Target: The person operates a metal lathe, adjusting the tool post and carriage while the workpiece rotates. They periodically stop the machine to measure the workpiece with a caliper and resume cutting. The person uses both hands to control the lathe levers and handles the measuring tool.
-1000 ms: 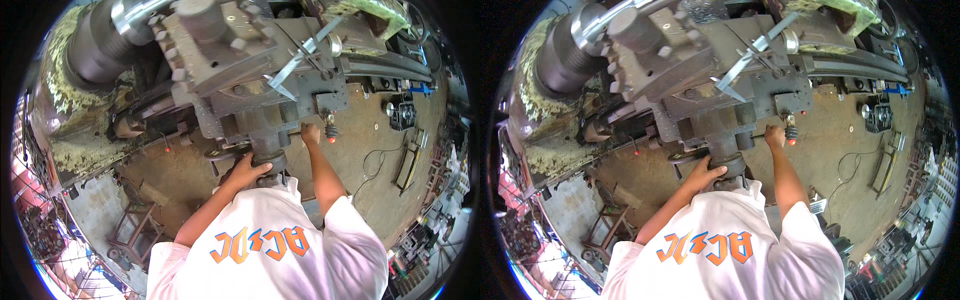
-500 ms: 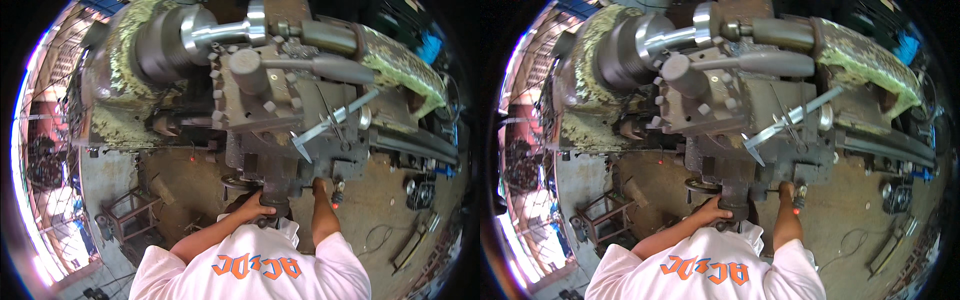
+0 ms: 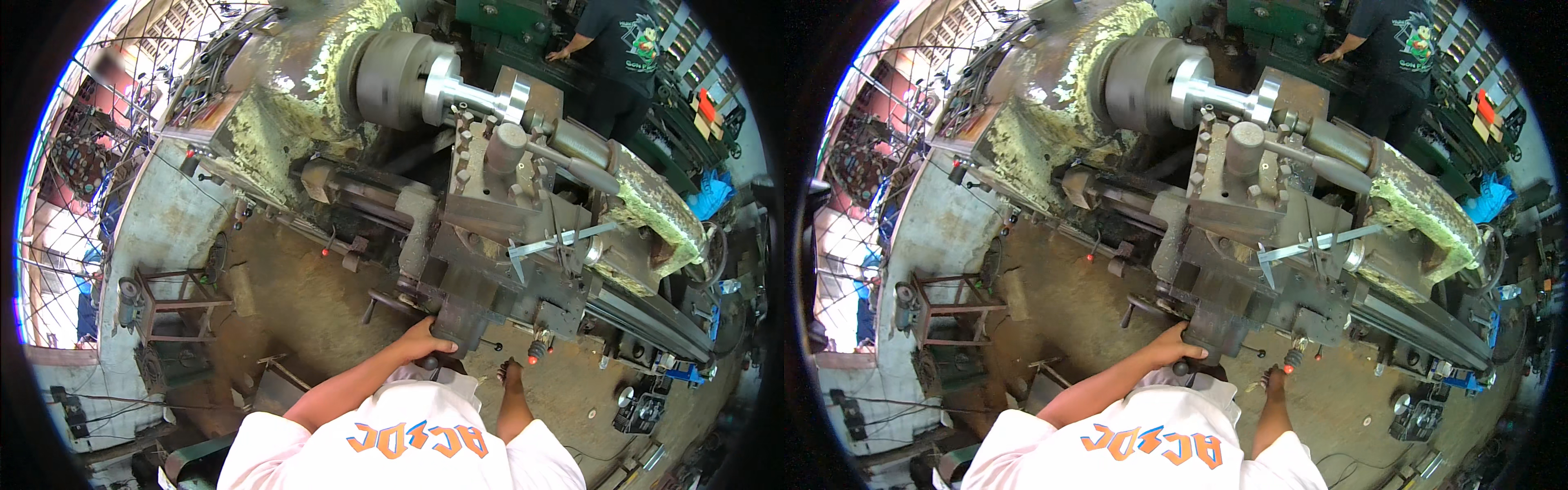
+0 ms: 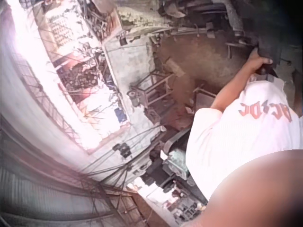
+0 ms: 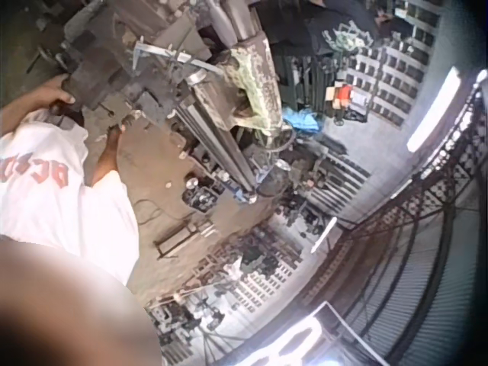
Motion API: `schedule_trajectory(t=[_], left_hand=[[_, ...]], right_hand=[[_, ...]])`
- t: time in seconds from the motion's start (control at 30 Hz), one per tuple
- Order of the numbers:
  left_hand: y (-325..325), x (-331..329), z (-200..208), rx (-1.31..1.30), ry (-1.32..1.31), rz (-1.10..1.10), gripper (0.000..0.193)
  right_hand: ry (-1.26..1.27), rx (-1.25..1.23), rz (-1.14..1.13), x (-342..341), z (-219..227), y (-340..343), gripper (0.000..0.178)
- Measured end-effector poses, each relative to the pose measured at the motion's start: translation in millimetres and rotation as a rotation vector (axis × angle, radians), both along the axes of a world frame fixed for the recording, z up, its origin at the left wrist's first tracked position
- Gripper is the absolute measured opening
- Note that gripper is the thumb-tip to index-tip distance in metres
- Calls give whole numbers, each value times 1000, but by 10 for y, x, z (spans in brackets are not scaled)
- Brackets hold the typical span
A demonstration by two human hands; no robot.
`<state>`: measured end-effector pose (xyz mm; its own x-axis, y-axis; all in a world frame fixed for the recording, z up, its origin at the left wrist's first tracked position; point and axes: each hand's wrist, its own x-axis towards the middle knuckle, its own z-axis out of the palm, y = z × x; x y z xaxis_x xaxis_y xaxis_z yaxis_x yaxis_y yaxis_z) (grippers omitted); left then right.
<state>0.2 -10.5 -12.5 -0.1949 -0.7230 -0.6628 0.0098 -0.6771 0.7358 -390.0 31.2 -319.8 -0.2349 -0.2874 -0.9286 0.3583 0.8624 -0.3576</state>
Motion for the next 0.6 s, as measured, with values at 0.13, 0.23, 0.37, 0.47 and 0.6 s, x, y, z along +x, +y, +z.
schedule_trajectory(t=[0.13, 0.23, 0.37, 0.47, 0.6], left_hand=[[60, -73, 113, -92, -171, 53, 91], [99, -105, 214, -114, -251, 79, 91], [133, -152, 358, -100, -240, 95, 97], [144, -196, 425, -120, -301, 101, 102], [123, -235, 392, -111, -396, 86, 107]], right_hand=[[475, -204, 58, -168, 820, 154, 22], [577, -473, 12, -253, 1641, -50, 16], [792, -890, 175, -128, 2694, -520, 15], [824, -1141, 265, 277, 3183, -807, 14], [821, -1390, 706, 846, 3449, -942, 16]])
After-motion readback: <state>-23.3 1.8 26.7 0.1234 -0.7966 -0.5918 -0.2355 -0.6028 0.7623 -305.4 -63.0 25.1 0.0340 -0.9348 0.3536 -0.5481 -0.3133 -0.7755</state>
